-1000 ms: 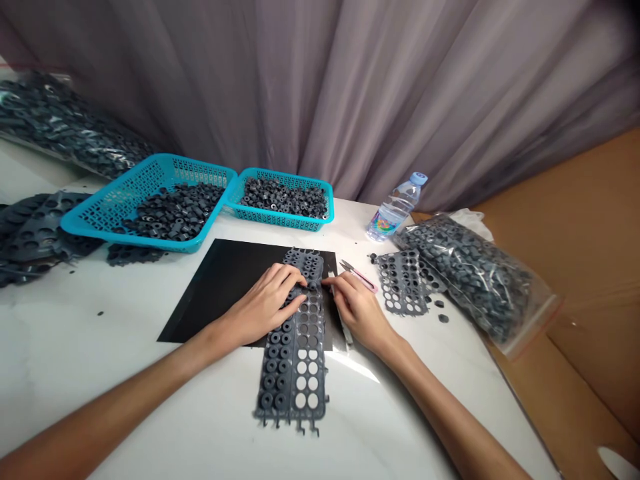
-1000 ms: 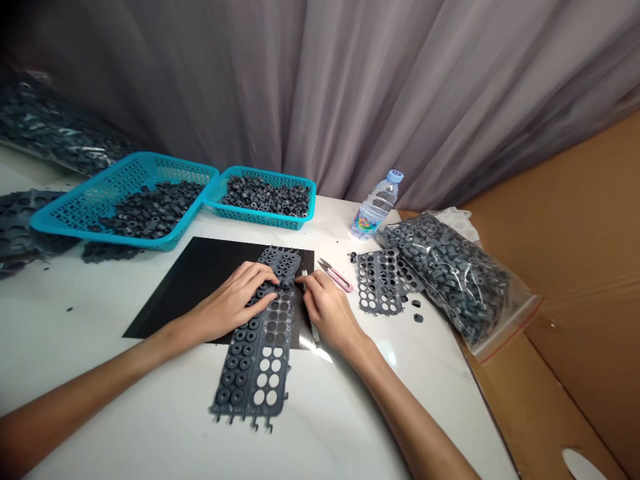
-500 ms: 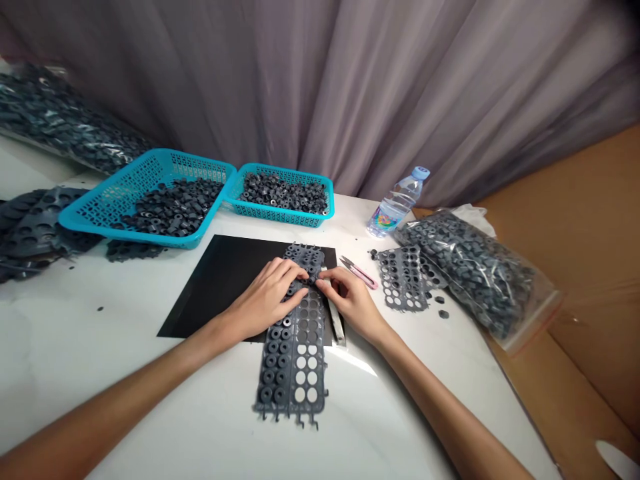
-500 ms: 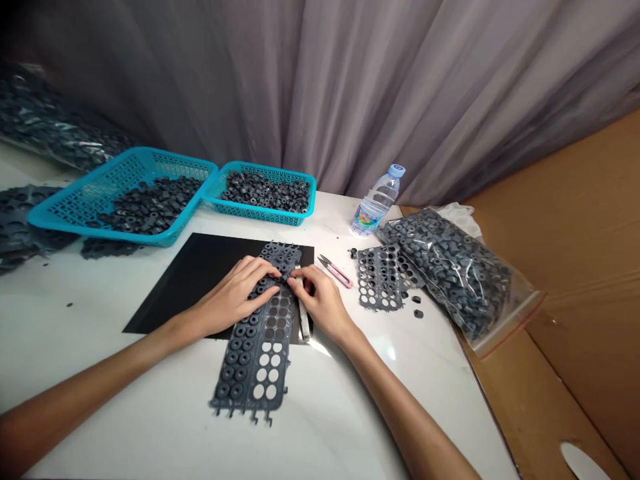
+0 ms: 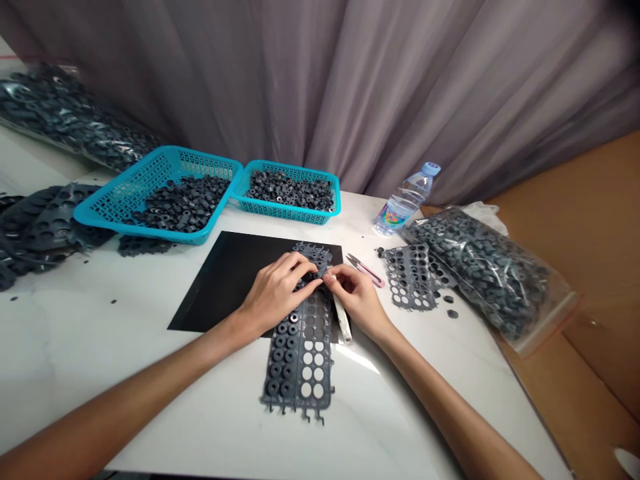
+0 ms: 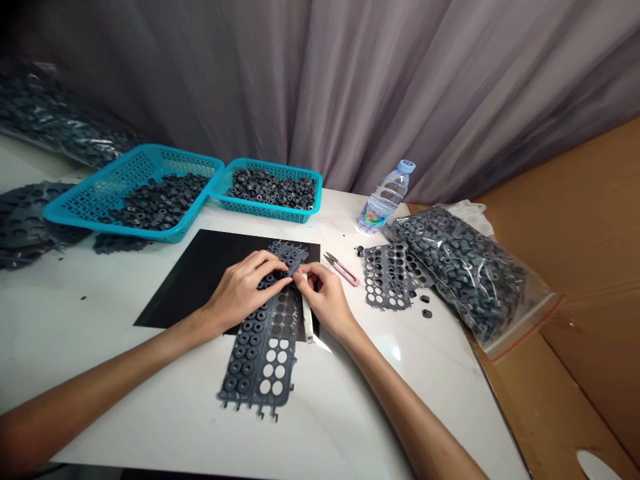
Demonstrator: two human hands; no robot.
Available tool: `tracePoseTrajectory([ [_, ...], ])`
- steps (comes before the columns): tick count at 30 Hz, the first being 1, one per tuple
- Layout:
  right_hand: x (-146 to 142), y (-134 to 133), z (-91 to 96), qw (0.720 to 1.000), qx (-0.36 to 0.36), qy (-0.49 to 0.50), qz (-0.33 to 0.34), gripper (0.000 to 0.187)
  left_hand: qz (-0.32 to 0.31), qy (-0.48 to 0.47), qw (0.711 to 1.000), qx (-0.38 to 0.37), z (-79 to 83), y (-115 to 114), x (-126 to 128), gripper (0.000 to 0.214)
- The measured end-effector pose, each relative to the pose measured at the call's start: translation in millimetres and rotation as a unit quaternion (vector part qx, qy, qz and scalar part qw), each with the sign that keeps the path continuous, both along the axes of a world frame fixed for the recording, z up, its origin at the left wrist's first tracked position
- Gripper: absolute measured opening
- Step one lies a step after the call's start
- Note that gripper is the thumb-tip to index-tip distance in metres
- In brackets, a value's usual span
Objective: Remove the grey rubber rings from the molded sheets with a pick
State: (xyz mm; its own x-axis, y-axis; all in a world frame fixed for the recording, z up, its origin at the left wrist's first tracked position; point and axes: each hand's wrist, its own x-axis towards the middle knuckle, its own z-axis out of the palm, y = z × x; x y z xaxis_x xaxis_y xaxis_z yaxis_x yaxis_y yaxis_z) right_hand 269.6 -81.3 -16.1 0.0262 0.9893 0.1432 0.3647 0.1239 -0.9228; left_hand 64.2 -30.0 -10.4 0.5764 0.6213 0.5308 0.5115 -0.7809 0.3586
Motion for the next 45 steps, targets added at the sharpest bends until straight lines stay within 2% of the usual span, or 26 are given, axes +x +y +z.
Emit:
tracePoseTrajectory([
  [4,-1,1,0.4,1.0,0.009,-0.008,-0.006,0.036,0.009,0.016,0.999,0.04,-0.9,-2,0,0.018],
  [11,-1,0,0.9,1.0,-0.003,0.01,0.006,0.034,0.009,-0.006,0.998,0.06,1.4,-5,0,0.016],
  [17,1,0,1.6,0.998,-0.024,0.044,0.029,0.036,-0.018,-0.032,0.998,0.043,0.7,-4,0,0.014],
  [22,3,0,3.6,0.998,-0.024,0.043,0.045,0.035,-0.006,-0.047,0.998,-0.043,1.5,-5,-1,0.023],
  [25,4,-1,5.3,0.998,-0.025,0.035,0.051,0.034,0.062,-0.081,0.988,-0.116,-4.4,-2,-3,0.04],
  [28,5,-1,5.6,0.998,-0.021,0.027,0.059,0.033,0.139,-0.078,0.976,-0.146,-14.4,6,-8,0.042],
  [30,6,-1,4.8,0.997,-0.016,0.024,0.068,0.032,0.159,-0.071,0.971,-0.165,-18.4,12,-10,0.041],
  [32,6,-1,3.6,0.997,-0.013,0.024,0.075,0.031,0.144,-0.078,0.963,-0.213,-17.5,15,-11,0.042],
  [35,7,-1,2.5,0.997,-0.011,0.026,0.078,0.029,0.069,-0.148,0.933,-0.321,-7.8,15,-10,0.04],
  [39,6,-2,3.6,0.997,-0.012,0.022,0.073,0.03,-0.047,-0.276,0.84,-0.465,6.0,7,-6,0.043],
  [42,5,-2,4.9,0.998,-0.007,0.015,0.063,0.032,-0.051,-0.301,0.78,-0.547,9.6,1,-5,0.044],
  [45,4,-3,4.7,0.999,-0.001,0.013,0.052,0.032,-0.057,-0.324,0.738,-0.589,10.0,-1,-4,0.046],
])
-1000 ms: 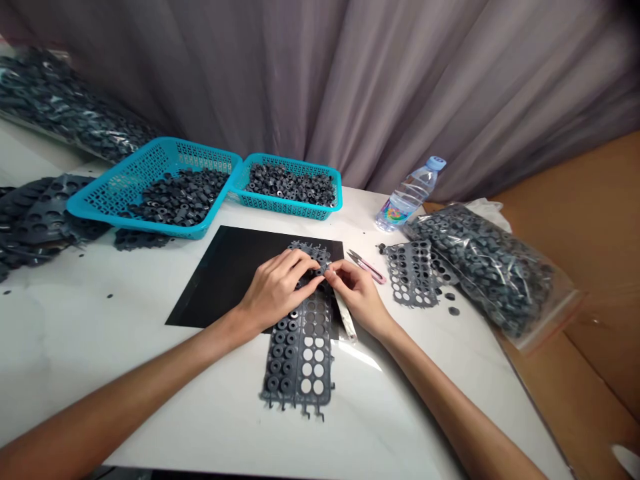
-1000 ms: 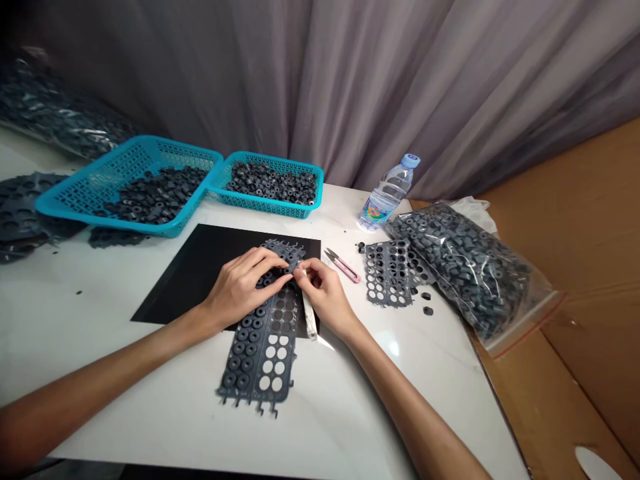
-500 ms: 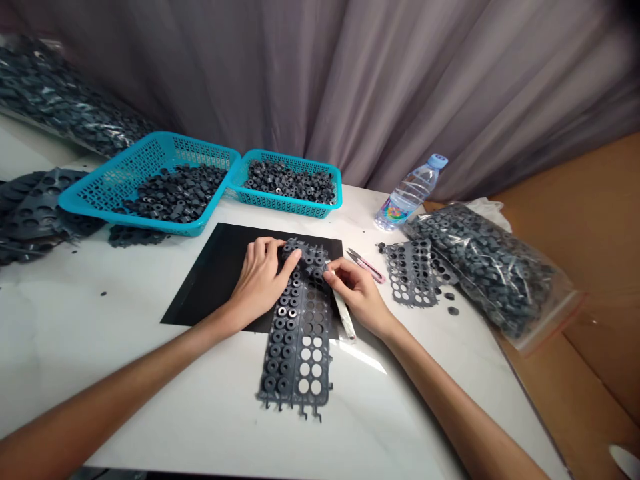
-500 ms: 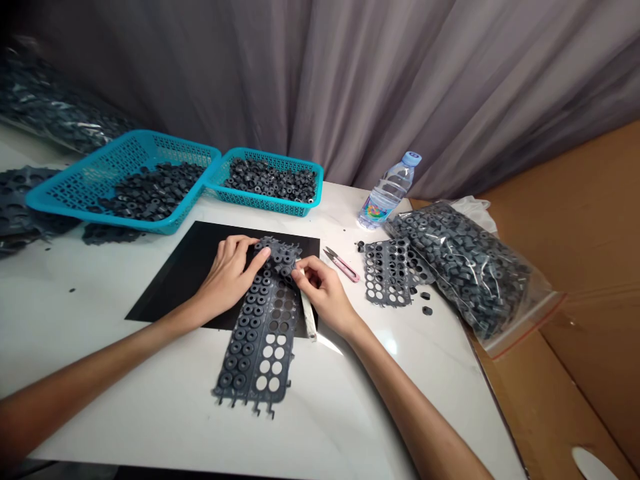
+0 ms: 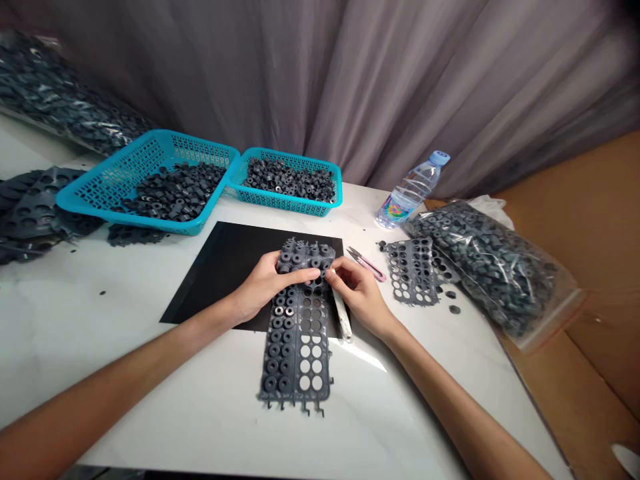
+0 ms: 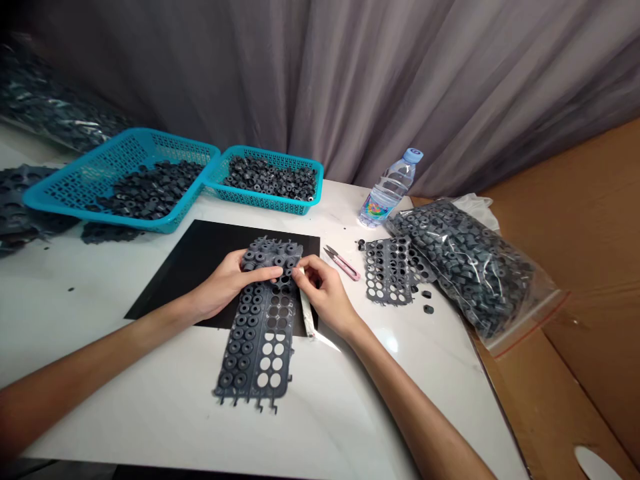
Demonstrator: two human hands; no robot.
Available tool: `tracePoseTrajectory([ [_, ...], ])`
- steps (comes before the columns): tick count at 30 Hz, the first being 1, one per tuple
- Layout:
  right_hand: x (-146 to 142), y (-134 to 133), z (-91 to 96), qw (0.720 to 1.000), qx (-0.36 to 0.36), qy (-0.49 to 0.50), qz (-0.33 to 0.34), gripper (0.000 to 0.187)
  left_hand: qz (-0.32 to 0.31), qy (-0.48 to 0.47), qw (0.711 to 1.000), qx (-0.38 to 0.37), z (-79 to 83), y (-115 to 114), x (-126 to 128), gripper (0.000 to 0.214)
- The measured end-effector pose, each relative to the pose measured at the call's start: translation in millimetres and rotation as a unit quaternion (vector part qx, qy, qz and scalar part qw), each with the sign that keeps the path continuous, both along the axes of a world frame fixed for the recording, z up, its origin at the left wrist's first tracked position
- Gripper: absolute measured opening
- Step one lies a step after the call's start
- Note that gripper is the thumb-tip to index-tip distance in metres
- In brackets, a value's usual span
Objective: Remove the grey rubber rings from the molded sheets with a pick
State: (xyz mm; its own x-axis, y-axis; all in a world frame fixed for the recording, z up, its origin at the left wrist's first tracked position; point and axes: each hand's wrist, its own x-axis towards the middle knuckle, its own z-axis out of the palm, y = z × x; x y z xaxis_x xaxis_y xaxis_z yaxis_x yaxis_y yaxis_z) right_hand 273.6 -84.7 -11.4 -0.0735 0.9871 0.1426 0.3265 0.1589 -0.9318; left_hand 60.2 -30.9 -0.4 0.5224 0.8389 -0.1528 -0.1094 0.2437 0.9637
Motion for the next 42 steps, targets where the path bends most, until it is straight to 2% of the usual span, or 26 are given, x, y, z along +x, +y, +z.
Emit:
tracePoseTrajectory([
  [4,-0.1,-0.7,-1.4,1.0,0.0,0.008,-0.002,0.03,-0.002,-0.024,1.0,-0.012,0.0,0.5,0.3,0.045],
  [8,-1.1,-1.3,-1.5,1.0,-0.009,0.023,0.001,0.03,0.01,0.005,1.0,0.013,-2.2,1.1,0.1,0.028],
  [12,-1.7,-1.7,-0.8,0.999,-0.022,0.027,-0.004,0.033,0.026,0.03,0.998,0.057,-4.0,0.3,1.3,0.03],
  [17,-1.0,-1.5,-0.9,0.999,-0.012,0.031,0.0,0.032,0.001,0.03,0.994,0.103,-1.9,-1.5,3.9,0.04],
  [20,-1.1,-1.9,-0.6,0.999,-0.011,0.035,0.001,0.031,0.017,0.03,0.992,0.123,-2.7,-1.7,4.7,0.04],
  [30,-1.9,-3.3,-2.1,0.998,-0.019,0.056,0.002,0.03,-0.026,-0.028,0.999,0.009,0.3,-2.9,1.6,0.043],
  [36,-2.0,-2.3,-2.7,0.999,-0.011,0.053,0.008,0.028,-0.025,-0.029,0.999,-0.014,-0.3,2.4,0.9,0.041],
  [42,-3.1,-2.6,0.7,0.999,-0.002,0.036,0.004,0.028,-0.054,-0.036,0.998,-0.026,-1.8,5.1,-1.4,0.037],
])
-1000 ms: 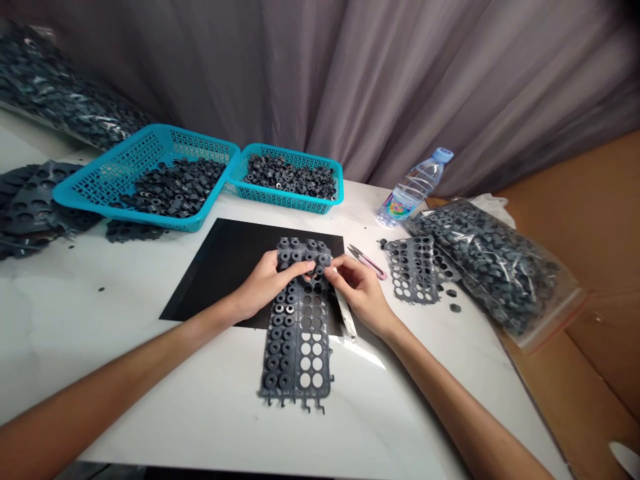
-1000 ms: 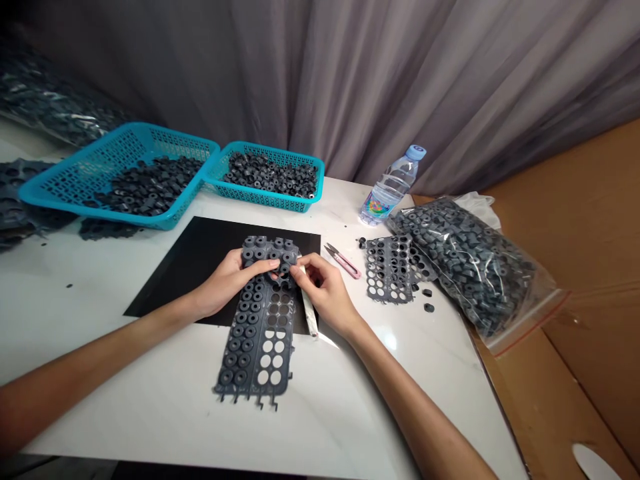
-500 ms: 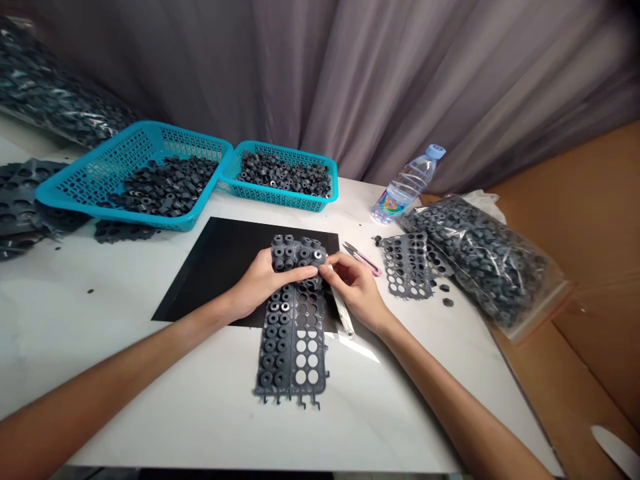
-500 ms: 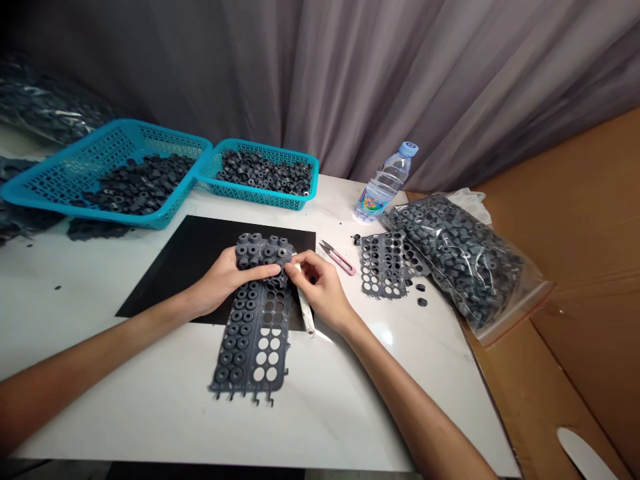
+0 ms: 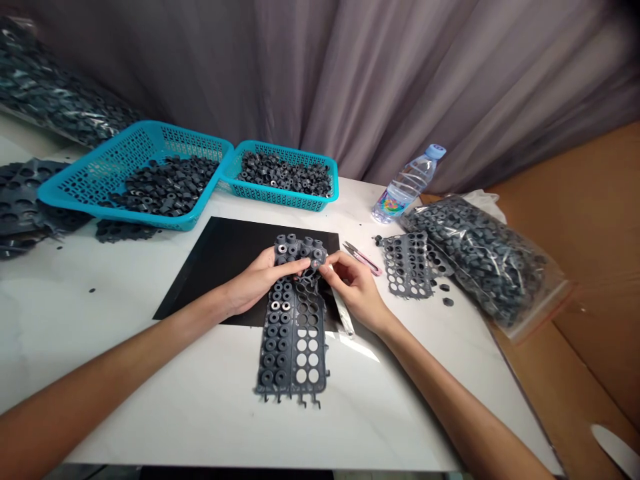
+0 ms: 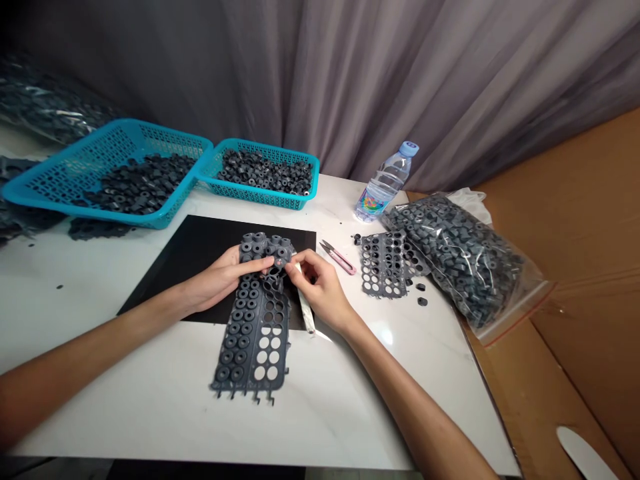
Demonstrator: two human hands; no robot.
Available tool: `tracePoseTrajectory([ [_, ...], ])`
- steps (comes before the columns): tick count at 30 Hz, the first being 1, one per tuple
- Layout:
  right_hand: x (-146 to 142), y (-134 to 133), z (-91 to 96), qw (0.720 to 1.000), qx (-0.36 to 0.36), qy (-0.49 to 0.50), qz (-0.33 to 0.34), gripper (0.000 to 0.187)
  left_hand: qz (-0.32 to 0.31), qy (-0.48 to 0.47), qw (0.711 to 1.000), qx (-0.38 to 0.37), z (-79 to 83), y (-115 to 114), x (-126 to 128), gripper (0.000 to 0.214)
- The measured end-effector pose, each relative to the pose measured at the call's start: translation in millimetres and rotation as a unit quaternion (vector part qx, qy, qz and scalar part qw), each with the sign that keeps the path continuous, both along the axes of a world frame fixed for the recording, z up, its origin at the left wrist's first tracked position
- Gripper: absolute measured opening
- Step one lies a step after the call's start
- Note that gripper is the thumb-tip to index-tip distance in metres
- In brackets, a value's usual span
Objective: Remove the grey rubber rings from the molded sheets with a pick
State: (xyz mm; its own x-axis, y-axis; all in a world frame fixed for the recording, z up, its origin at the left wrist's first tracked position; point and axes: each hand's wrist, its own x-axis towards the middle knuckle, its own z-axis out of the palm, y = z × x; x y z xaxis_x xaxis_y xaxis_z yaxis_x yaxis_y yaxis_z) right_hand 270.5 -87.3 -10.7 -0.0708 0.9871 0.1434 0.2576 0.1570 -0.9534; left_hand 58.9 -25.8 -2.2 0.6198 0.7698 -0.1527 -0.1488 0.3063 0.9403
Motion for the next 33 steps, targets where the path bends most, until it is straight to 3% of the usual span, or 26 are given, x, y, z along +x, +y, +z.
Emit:
tracePoseTrajectory([
  [15,0,-2,1.7,1.0,-0.003,-0.006,-0.016,0.026,0.028,0.009,0.999,0.032,-1.4,-5,5,0.043],
  [21,1,-1,-1.0,0.999,-0.01,-0.011,-0.035,0.026,0.076,0.078,0.985,0.135,-7.5,-2,3,0.032],
  [28,2,1,-4.6,0.997,0.002,-0.059,-0.047,0.025,0.03,0.053,0.985,0.161,-3.5,6,3,0.048],
  [33,3,3,-7.9,0.993,0.0,-0.089,-0.071,0.026,0.053,0.156,0.947,0.276,-9.1,8,-1,0.048],
])
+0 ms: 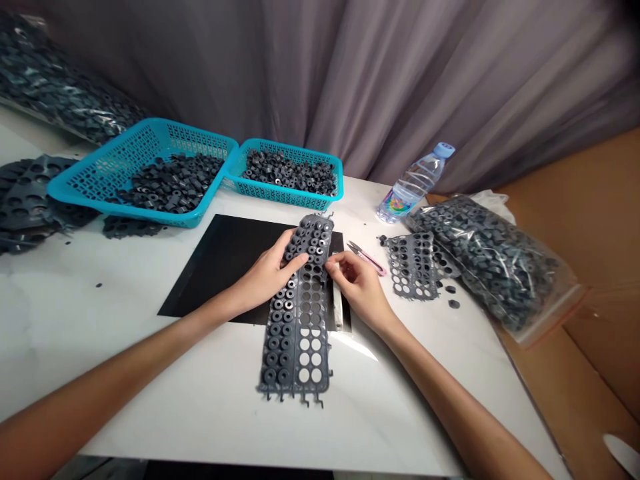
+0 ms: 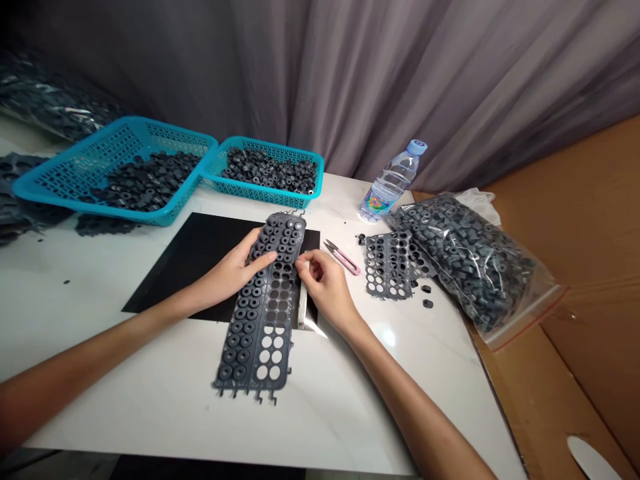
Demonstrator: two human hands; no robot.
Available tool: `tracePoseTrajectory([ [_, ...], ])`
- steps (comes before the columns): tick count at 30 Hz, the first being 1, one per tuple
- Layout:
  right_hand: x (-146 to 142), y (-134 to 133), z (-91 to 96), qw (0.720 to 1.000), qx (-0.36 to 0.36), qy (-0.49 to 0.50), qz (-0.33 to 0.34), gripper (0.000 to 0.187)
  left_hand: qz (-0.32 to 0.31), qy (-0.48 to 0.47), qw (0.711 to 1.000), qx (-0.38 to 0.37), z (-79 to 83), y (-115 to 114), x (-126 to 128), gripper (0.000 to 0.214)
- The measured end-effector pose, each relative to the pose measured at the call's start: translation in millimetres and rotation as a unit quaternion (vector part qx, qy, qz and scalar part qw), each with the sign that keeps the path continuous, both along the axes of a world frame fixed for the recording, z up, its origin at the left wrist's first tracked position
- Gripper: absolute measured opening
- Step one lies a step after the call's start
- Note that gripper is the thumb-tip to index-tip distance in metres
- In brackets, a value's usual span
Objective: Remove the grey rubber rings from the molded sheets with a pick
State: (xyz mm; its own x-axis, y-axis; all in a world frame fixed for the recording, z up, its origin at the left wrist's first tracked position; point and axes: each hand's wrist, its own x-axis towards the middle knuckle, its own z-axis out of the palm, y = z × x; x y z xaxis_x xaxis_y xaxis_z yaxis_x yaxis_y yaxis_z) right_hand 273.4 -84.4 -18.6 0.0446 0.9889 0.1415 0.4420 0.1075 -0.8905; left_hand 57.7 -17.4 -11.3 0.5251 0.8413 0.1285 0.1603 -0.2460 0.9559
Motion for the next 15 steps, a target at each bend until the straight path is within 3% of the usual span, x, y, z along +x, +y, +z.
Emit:
tracePoseTrajectory([
  [6,6,3,-4.8,1.0,0.018,0.012,-0.018,0.026,0.07,0.134,0.98,0.133,-14.4,2,-7,0.059],
  [10,8,1,-5.9,1.0,0.004,0.01,-0.009,0.029,0.117,0.208,0.947,0.216,-17.1,-2,-11,0.066],
  [12,9,0,-4.7,1.0,0.009,0.0,0.002,0.031,0.11,0.23,0.931,0.261,-13.9,-5,-12,0.062],
  [15,11,-2,-1.0,0.998,0.043,-0.044,0.029,0.039,0.03,0.244,0.922,0.299,-7.5,-10,-12,0.051],
])
